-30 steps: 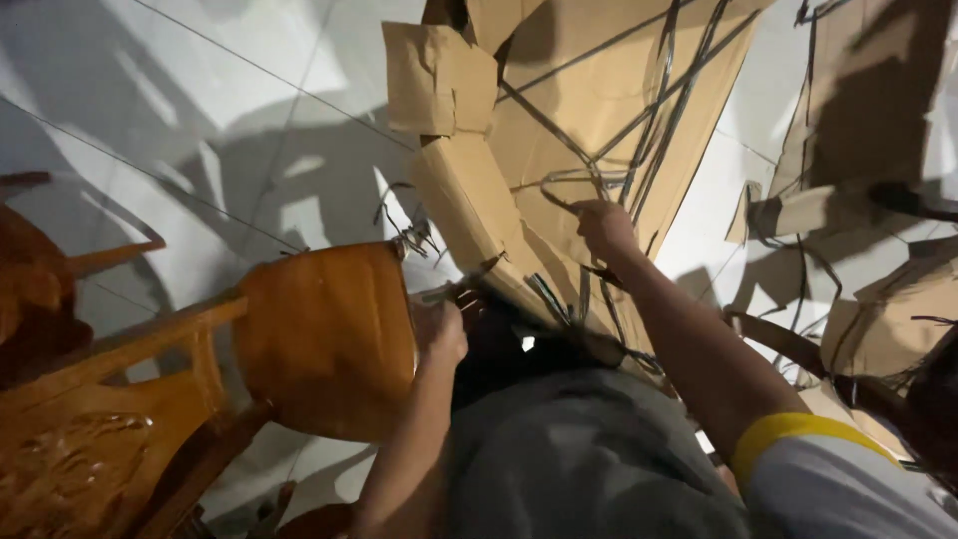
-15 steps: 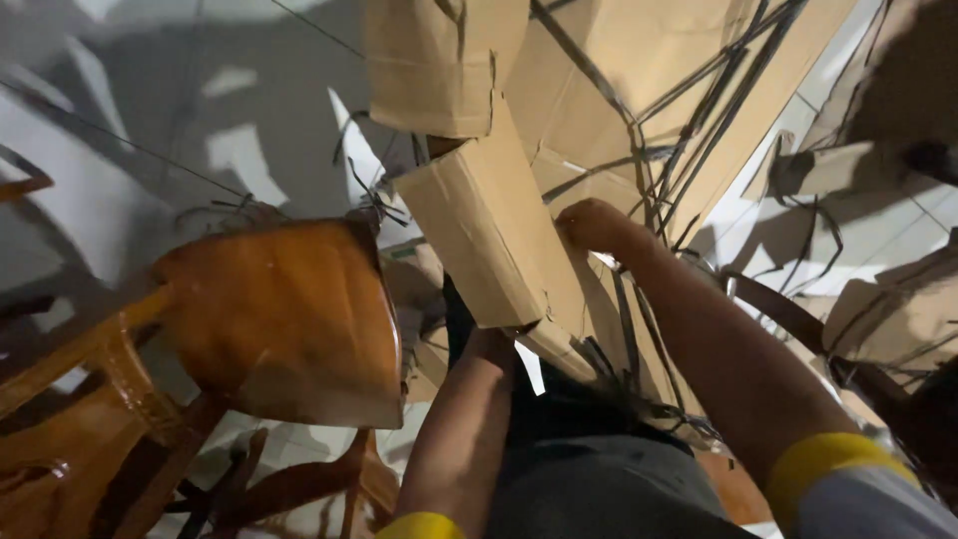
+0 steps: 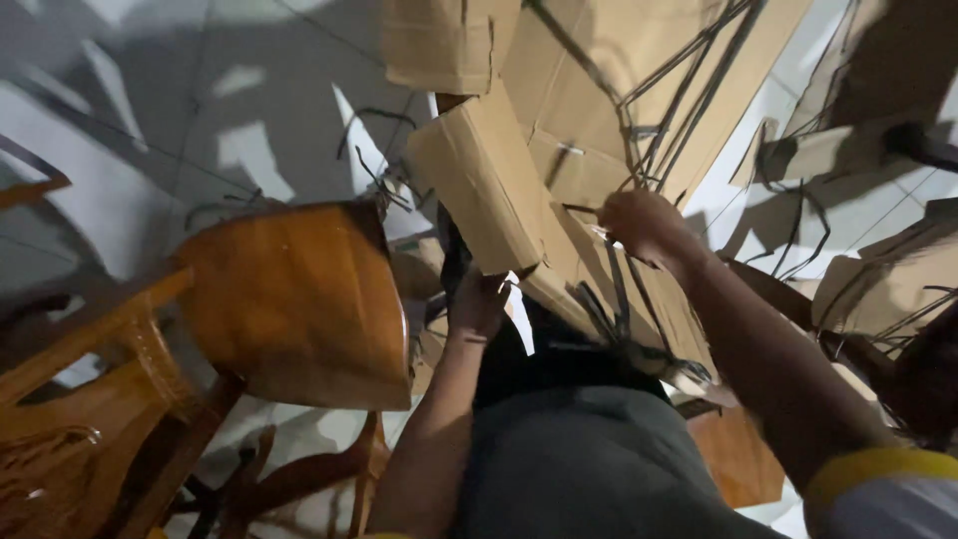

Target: Wrapping furniture legs with cardboard and securing them with plastic straps for protection

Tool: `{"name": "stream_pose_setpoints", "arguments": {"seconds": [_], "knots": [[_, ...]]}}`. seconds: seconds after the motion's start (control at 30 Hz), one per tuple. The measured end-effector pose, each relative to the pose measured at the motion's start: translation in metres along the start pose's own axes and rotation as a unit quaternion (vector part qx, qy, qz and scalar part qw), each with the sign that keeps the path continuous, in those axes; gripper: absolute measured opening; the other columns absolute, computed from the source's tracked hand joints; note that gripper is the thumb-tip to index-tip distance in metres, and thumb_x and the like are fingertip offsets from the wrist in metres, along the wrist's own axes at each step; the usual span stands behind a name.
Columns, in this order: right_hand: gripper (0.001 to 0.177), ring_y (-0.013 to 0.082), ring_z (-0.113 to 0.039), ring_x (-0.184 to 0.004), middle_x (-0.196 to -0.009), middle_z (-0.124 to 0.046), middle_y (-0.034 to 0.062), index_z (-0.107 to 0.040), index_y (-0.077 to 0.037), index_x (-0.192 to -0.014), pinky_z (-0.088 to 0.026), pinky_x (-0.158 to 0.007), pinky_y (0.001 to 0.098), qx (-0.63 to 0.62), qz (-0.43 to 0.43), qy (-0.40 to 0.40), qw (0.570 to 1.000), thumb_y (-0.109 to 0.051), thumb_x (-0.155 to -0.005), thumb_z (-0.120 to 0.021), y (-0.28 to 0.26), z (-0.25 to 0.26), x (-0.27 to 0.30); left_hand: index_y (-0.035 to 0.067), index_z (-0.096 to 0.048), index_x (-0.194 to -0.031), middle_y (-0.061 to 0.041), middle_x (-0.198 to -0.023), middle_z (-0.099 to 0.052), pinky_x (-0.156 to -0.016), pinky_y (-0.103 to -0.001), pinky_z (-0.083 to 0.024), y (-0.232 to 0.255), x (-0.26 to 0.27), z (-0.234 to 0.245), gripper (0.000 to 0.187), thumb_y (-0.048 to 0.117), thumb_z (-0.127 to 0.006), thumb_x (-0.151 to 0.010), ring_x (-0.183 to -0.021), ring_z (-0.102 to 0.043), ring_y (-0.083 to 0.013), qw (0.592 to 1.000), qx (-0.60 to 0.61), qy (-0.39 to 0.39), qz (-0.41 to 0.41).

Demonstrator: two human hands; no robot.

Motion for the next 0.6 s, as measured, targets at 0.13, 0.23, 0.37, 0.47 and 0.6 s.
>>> {"name": "stream_pose_setpoints", "arguments": {"seconds": [0.13, 0.23, 0.37, 0.47, 0.6], "knots": [[0.021, 0.0392, -0.072, -0.1, -0.105, -0.073, 0.0108, -0.074, -0.018, -0.107, -0.06, -0.081, 0.0514, -0.226, -0.114, 0.002, 0.967, -0.027, -0.096, -0.06, -0.017, 0.063, 0.083, 0.015, -0.064, -0.111, -0.007, -0.104, -0.061, -0.099, -0.04, -0.047, -0.02, 0.053, -0.015, 0.021, 0.033, -0.055, -0.106, -0.102, -0.062, -0.0265, 0.605, 0.75, 0.014, 0.266], [0.03, 0.0355, -0.07, -0.11, -0.113, -0.076, 0.0065, -0.072, -0.029, -0.118, -0.058, -0.089, 0.0488, -0.377, -0.188, 0.045, 0.906, -0.041, -0.103, -0.049, -0.042, 0.094, 0.134, 0.008, -0.067, -0.128, -0.016, -0.131, -0.068, -0.111, -0.045, -0.046, 0.019, 0.091, 0.05, 0.041, 0.04, -0.064, -0.103, -0.125, -0.061, -0.031, 0.77, 0.589, 0.07, 0.237], [0.022, 0.0119, -0.069, -0.117, -0.108, -0.075, -0.0212, -0.075, -0.04, -0.102, -0.053, -0.106, 0.0271, 0.187, 0.014, 0.071, 0.98, -0.035, -0.095, -0.055, -0.077, 0.06, 0.123, 0.006, -0.076, -0.107, -0.017, -0.097, -0.076, -0.091, -0.042, -0.054, 0.113, 0.112, 0.146, 0.038, 0.04, -0.059, -0.105, -0.099, -0.072, -0.0284, 0.94, 0.324, 0.085, 0.067], [0.019, 0.0305, -0.073, -0.079, -0.094, -0.071, 0.0009, -0.064, -0.018, -0.086, -0.056, -0.067, 0.0392, 0.002, -0.082, 0.263, 0.961, -0.033, -0.096, -0.059, -0.123, 0.135, 0.181, 0.01, -0.077, -0.092, -0.011, -0.082, -0.077, -0.078, -0.038, -0.058, 0.164, 0.124, 0.19, 0.031, 0.037, -0.066, -0.101, -0.087, -0.075, -0.0278, 0.956, 0.266, 0.125, 0.009], [0.025, 0.0425, -0.067, -0.073, -0.078, -0.062, 0.0118, -0.058, -0.015, -0.09, -0.054, -0.061, 0.0547, -0.151, -0.168, 0.318, 0.921, -0.038, -0.097, -0.06, -0.14, 0.136, 0.17, 0.015, -0.077, -0.089, -0.008, -0.075, -0.074, -0.065, -0.035, -0.058, 0.152, 0.089, 0.142, 0.026, 0.036, -0.069, -0.102, -0.075, -0.074, -0.0283, 0.956, 0.209, 0.182, -0.096]]}}
Point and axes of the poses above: each hand's wrist, its own x-axis away from the middle knuckle, its own z-axis out of the back of the hand, y = z × x, the point moved 7 cm from there along -x, towards the middle knuckle
